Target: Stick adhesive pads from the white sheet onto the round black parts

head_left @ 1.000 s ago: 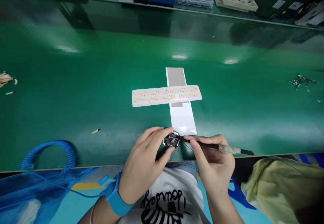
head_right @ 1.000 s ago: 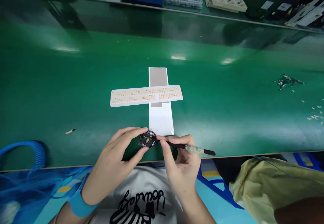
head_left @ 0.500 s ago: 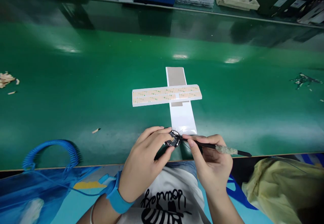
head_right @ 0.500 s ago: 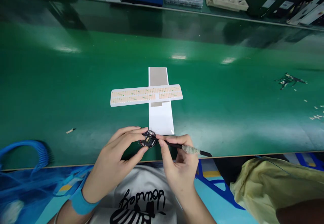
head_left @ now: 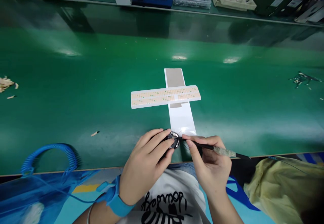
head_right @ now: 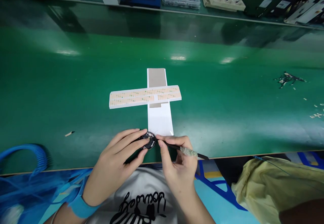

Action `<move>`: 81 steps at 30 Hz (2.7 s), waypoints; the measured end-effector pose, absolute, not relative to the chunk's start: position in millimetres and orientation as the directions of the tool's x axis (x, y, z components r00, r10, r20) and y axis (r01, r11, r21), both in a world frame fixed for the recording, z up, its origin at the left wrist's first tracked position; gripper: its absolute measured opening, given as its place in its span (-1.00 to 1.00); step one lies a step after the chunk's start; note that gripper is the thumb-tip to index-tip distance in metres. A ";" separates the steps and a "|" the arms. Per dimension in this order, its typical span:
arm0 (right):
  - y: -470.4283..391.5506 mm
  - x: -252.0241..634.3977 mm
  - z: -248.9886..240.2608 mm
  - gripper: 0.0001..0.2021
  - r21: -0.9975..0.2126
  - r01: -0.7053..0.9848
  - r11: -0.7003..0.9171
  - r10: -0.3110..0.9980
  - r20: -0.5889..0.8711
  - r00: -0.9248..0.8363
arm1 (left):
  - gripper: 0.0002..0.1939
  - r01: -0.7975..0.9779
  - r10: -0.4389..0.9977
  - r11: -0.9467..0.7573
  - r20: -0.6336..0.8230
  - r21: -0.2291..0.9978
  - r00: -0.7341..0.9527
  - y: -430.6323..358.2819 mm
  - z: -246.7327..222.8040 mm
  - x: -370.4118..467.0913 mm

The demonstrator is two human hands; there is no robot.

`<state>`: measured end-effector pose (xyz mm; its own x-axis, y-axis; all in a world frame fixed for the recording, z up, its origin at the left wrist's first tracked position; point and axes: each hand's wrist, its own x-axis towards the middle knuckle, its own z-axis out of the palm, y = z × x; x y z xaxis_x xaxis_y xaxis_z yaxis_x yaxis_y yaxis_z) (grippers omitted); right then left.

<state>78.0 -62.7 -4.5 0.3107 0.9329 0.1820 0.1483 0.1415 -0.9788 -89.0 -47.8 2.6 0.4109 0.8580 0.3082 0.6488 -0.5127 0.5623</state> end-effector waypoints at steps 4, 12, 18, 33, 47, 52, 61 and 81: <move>-64.6 77.5 -1.8 -0.81 -0.984 0.119 0.132 0.940 0.163 0.300 | -0.75 0.647 0.880 -0.474 0.291 0.598 0.376 -47.9 4.3 -88.6; -64.4 78.4 -2.6 -0.78 -0.978 0.148 0.150 0.935 0.188 0.299 | -0.75 0.637 0.902 -0.429 0.271 0.640 0.335 -48.4 4.3 -89.0; -65.3 78.2 -4.2 -0.79 -0.977 0.147 0.152 0.940 0.189 0.285 | -0.74 0.643 0.906 -0.420 0.261 0.640 0.332 -48.8 4.4 -89.1; -65.8 78.3 -4.0 -0.78 -0.975 0.145 0.169 0.938 0.204 0.281 | -0.76 0.630 0.901 -0.431 0.269 0.646 0.340 -47.5 3.8 -89.1; -65.9 78.3 -4.0 -0.80 -0.972 0.167 0.168 0.927 0.213 0.308 | -0.74 0.654 0.867 -0.498 0.313 0.569 0.387 -48.2 2.8 -88.4; -66.3 78.0 -4.7 -0.82 -0.968 0.204 0.143 0.930 0.202 0.306 | -0.69 0.646 0.869 -0.495 0.329 0.581 0.369 -48.2 2.5 -88.4; -64.4 77.5 -2.8 -0.82 -0.980 0.140 0.143 0.938 0.179 0.298 | -0.65 0.649 0.885 -0.465 0.318 0.602 0.340 -48.6 2.8 -88.2; -65.1 80.7 -3.0 -0.80 -0.978 0.152 0.144 0.947 0.181 0.266 | -0.66 0.651 0.889 -0.458 0.304 0.606 0.343 -47.8 2.7 -88.1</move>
<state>80.7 -65.1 -3.0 0.2659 0.9469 0.1806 0.1516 0.1440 -0.9779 -88.1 -47.8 2.7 0.3426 0.8889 0.3041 0.6507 -0.4580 0.6057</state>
